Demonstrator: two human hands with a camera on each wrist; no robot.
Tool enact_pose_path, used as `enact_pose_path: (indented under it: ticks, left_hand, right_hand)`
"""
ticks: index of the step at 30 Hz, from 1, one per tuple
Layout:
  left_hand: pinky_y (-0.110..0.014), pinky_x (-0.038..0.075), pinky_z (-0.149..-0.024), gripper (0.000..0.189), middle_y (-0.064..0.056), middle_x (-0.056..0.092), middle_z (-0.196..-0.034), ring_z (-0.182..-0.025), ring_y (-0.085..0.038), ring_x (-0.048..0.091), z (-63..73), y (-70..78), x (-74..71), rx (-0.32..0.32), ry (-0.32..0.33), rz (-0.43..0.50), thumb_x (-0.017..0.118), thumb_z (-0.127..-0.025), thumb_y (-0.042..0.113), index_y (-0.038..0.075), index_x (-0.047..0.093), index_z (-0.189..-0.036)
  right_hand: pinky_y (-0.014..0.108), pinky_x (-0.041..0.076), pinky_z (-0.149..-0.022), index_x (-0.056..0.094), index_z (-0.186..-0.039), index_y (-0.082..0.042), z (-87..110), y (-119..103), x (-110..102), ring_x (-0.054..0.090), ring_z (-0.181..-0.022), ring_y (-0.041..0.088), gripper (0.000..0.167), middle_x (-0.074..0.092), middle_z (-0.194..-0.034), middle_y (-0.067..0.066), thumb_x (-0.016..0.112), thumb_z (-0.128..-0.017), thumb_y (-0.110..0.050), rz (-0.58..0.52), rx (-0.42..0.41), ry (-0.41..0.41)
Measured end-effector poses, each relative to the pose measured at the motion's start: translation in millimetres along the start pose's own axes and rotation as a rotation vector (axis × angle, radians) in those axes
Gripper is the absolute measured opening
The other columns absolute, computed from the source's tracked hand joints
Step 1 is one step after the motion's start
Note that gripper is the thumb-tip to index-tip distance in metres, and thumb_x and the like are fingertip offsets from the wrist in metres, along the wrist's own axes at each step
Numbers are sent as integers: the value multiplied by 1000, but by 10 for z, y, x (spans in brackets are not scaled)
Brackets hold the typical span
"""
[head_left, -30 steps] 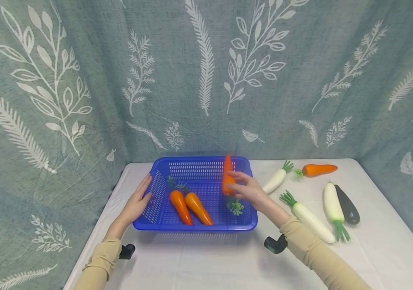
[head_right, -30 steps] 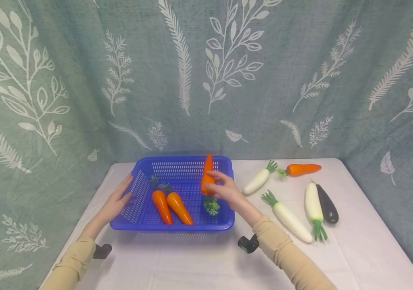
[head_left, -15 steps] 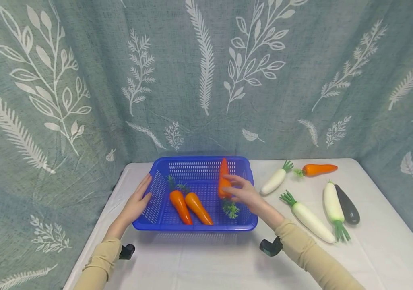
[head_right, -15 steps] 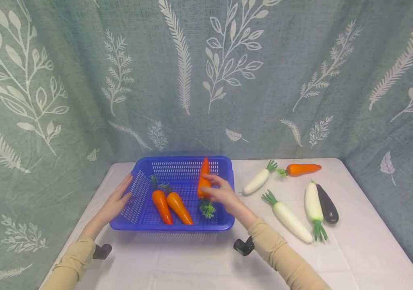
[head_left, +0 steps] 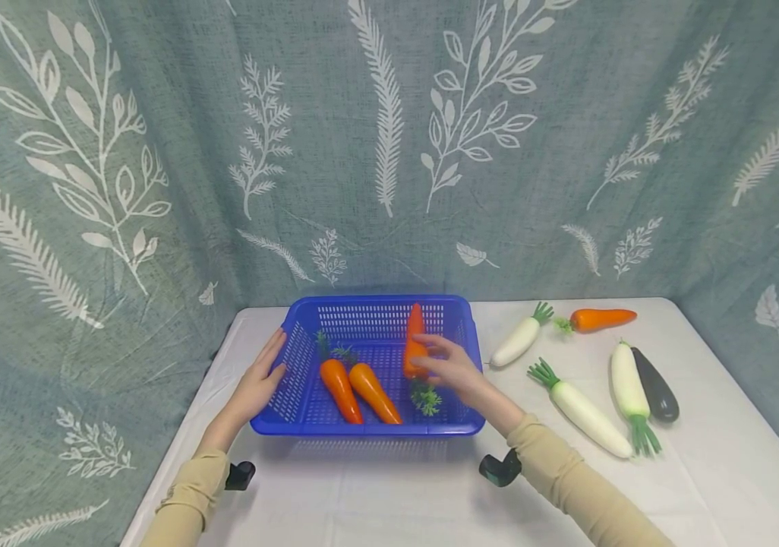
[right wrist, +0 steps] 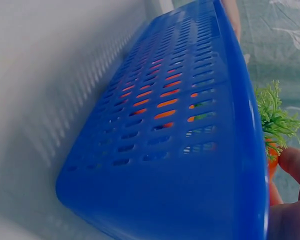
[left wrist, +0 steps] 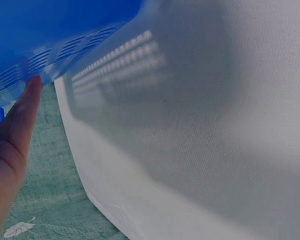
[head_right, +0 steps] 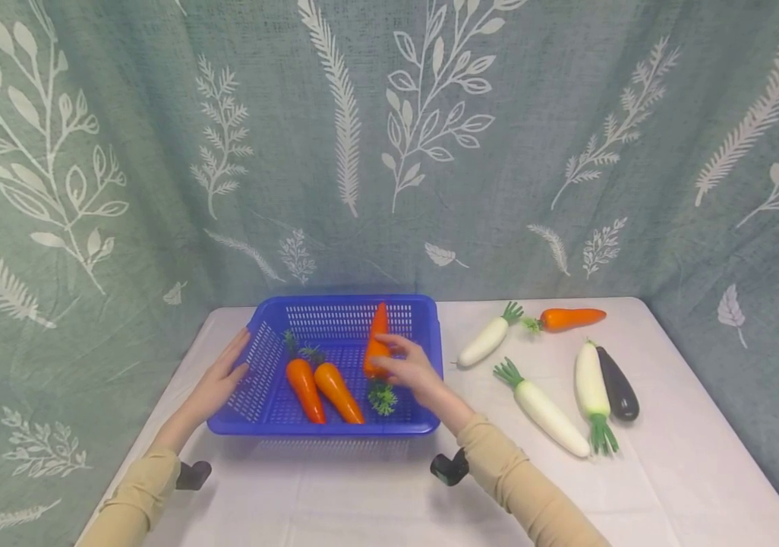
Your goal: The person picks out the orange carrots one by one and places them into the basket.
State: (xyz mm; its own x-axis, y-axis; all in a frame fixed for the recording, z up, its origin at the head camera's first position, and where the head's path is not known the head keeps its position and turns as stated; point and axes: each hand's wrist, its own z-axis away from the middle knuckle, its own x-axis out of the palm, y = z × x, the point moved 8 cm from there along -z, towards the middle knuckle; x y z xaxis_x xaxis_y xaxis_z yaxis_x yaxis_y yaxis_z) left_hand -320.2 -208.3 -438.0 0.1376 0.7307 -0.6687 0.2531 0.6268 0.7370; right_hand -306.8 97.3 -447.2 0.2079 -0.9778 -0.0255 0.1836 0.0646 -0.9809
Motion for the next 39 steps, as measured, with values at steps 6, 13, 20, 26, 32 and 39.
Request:
enact_pose_path:
  ticks: [6,13,20,26,32,39]
  left_hand:
    - [-61,11,-116,53,-23,9,-158,-144,-45,8,-3,1,-3,0,2,2,37,-99,3,-5,18,-149]
    - [-61,11,-115,54,-23,9,-158,-144,-46,8,-3,18,-8,3,2,3,37,-99,3,-5,17,-149]
    - [-61,11,-116,54,-23,8,-158,-144,-45,8,-4,13,-10,-10,-5,3,37,-99,4,-4,18,-149]
    - [-61,11,-116,55,-23,8,-158,-144,-46,9,-11,3,-12,-15,-4,-6,37,-99,4,-4,17,-149]
    - [-61,12,-115,55,-23,9,-158,-143,-46,9,-16,12,-12,-17,-9,-10,37,-99,5,-4,17,-149]
    - [-61,11,-116,54,-23,9,-157,-144,-46,9,-13,47,-20,-11,-6,-2,37,-99,3,-5,18,-149]
  right_hand:
    - [43,54,-91,51,-134,-5,-24,37,39,62,-94,21,49,50,-126,24,63,-87,-11,2,8,3]
    - [41,57,-86,52,-133,-3,-35,57,85,62,-89,20,50,52,-123,23,65,-86,-10,0,13,15]
    - [41,58,-84,54,-132,-4,-66,99,116,63,-91,20,48,53,-121,23,65,-86,-11,5,23,22]
    - [41,57,-84,54,-132,-4,-80,131,149,63,-89,20,48,55,-121,23,65,-86,-10,4,36,27]
    - [42,57,-85,53,-132,-2,-92,156,207,64,-84,17,48,55,-121,24,64,-86,-8,-31,56,18]
    - [45,56,-87,52,-133,-2,-100,154,261,64,-86,20,49,55,-122,24,64,-86,-9,-13,70,14]
